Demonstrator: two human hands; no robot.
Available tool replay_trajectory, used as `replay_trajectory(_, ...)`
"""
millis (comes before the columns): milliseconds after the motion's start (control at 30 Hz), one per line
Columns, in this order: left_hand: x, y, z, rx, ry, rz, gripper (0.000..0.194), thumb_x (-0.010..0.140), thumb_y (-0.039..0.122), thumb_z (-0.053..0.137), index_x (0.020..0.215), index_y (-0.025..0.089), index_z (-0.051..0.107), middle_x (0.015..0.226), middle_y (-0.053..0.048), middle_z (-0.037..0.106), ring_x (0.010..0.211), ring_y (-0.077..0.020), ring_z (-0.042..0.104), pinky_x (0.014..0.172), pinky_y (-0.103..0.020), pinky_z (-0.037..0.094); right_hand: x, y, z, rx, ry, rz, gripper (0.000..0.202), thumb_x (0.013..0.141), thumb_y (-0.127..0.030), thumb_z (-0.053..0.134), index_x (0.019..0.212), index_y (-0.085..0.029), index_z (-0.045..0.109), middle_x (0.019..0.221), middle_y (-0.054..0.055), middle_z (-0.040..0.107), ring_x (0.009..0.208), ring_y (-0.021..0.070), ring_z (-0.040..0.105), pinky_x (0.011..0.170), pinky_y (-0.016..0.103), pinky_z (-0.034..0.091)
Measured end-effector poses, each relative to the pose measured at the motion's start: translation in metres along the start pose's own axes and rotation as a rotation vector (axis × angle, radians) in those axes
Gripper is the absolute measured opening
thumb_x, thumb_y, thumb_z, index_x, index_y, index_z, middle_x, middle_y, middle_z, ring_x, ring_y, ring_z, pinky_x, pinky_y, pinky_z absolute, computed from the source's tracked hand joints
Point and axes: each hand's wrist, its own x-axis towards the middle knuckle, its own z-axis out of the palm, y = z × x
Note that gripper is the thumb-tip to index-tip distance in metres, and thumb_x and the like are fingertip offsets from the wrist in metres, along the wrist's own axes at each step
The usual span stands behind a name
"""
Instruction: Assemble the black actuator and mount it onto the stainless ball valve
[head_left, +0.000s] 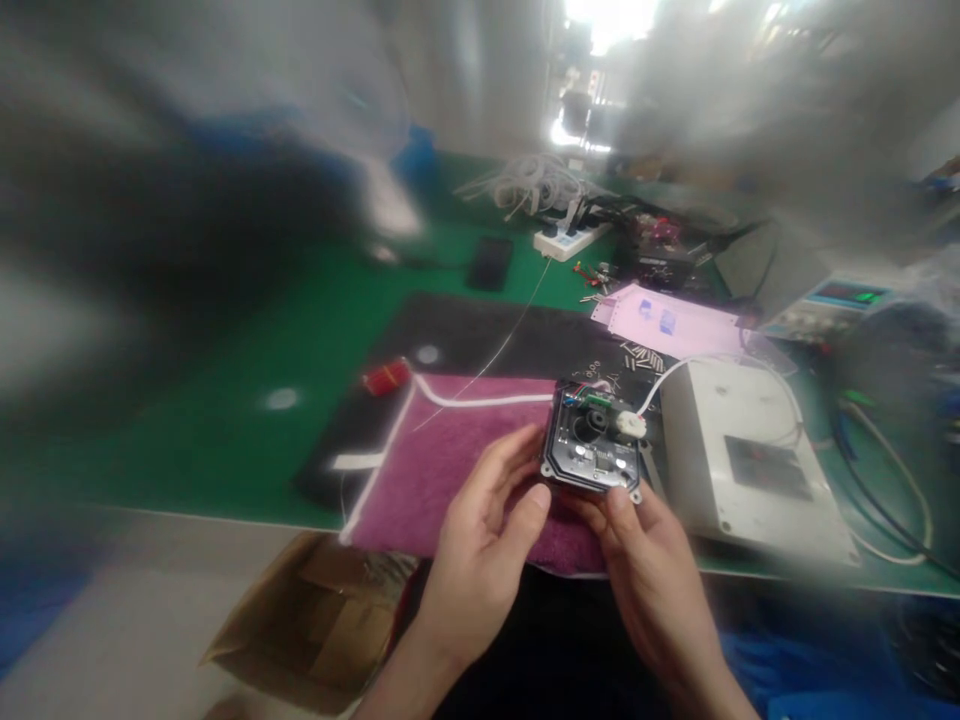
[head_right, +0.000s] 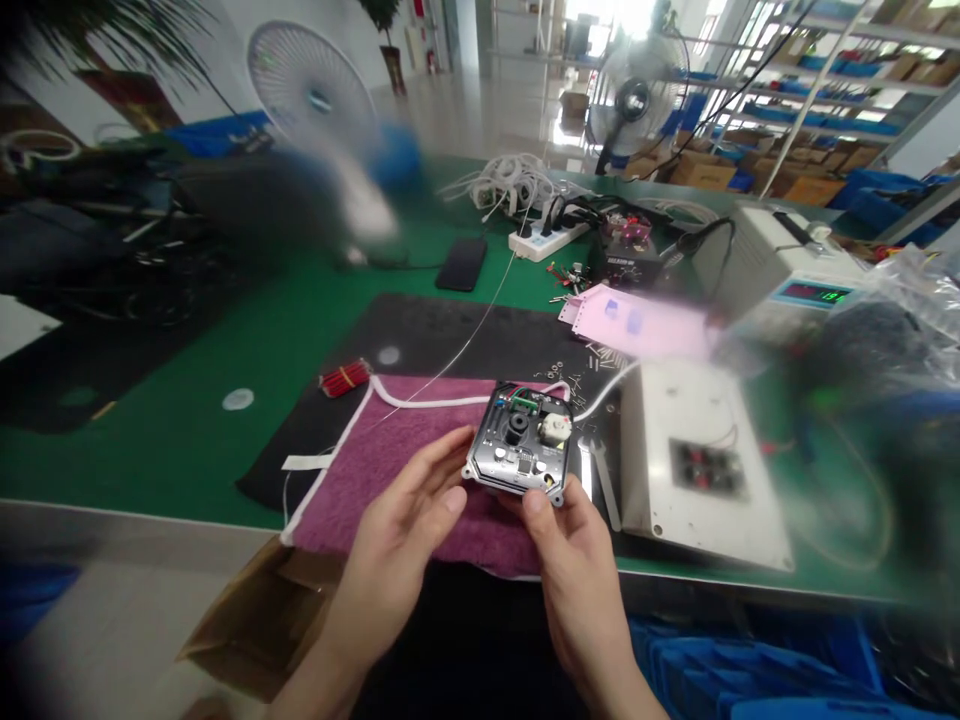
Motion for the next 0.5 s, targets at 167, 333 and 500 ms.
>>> replay_trajectory(167,0.001,-0.006,0.012,0.204,0.044,0.033,0.052,0.102,0.041,0.064,0.151,0.035,0.049,0.156,-0.004,0.055,0.142,-0.0271,0.055,0.121,-0.043,0.045,0.001,-0.003,-0.010,-0.087,-0.086,0.014,0.042,0.097,-0.045,0.074,0.132,-0.025,0.066,0.137,0.010,0.067,0.125,0.0280,0.064,0.120,0.053,0.039)
replay_trajectory(333,0.007,-0.008,0.017,0.229,0.086,0.054,0.048,0.102,0.042,0.062,0.148,0.032,0.053,0.154,-0.005,0.057,0.139,-0.0282,0.058,0.120,-0.046,0.045,0.012,-0.015,-0.007,0.053,-0.078,-0.017,0.052,0.104,-0.062,0.054,0.137,-0.024,0.064,0.138,0.011,0.066,0.129,0.0288,0.061,0.110,0.051,0.051)
replay_trajectory(500,0.013,0.000,0.016,0.216,0.090,0.055,0.045,0.103,0.041,0.060,0.146,0.030,0.057,0.149,-0.004,0.062,0.136,-0.0269,0.059,0.118,-0.041,0.045,0.021,-0.024,0.000,0.174,-0.044,0.050,0.043,0.105,-0.047,0.059,0.142,-0.025,0.062,0.140,0.010,0.065,0.126,0.0273,0.063,0.104,0.047,0.056)
